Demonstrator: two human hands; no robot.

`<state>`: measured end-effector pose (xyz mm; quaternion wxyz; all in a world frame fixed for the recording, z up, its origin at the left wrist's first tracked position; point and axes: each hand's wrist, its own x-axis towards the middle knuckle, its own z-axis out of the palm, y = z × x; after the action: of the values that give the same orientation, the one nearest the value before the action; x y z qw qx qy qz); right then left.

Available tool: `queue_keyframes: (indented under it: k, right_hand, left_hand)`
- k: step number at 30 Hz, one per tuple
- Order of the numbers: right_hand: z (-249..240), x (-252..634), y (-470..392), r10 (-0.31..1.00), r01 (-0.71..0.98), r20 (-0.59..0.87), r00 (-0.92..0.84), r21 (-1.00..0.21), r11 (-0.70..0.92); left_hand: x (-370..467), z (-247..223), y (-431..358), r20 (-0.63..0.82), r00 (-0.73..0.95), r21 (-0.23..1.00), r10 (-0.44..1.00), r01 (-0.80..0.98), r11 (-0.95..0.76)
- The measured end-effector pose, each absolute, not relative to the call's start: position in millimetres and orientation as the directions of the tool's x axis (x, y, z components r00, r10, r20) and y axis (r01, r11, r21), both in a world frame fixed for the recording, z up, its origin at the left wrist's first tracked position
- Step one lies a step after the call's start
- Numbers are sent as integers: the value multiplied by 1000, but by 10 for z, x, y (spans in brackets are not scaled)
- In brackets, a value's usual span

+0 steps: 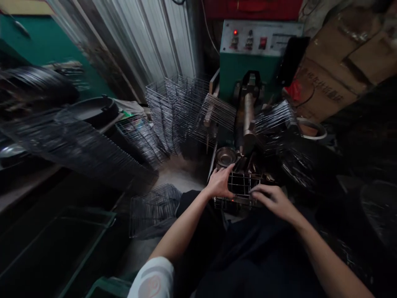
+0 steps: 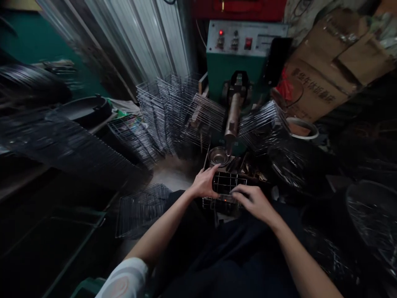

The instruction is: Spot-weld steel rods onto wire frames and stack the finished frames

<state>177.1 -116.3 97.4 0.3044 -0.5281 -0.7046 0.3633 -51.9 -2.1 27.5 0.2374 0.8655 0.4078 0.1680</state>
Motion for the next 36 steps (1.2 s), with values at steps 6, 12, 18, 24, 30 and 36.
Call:
queue_keyframes:
  k: [6, 12, 18, 24, 30, 36]
  right_hand:
    - [515, 1633, -893, 885, 854, 254, -391, -259, 451]
    - [509, 1700, -878, 819, 885, 381, -429, -6, 466]
    - [540, 1718, -822, 800, 892, 430, -417, 26, 451]
    - [465, 1707, -751, 787, 885, 468, -402, -23, 466]
    - [464, 1687, -669, 791, 890, 476, -385, -35, 455]
    - [529, 1659, -552, 804, 899, 469, -367, -42, 435]
  left_hand:
    - [-303, 566, -16, 179, 590, 464, 788, 655, -596]
    - [-255, 790, 26, 219, 536, 487, 816, 664, -567]
    - [-220, 867, 30, 253, 498, 489, 830, 674, -553]
    - [-240, 806, 91, 275, 495, 491, 824, 664, -564]
    - [-276, 798, 193, 293, 481, 507, 826, 654, -561]
    - [-271, 866, 326, 286, 498, 496, 819, 654, -571]
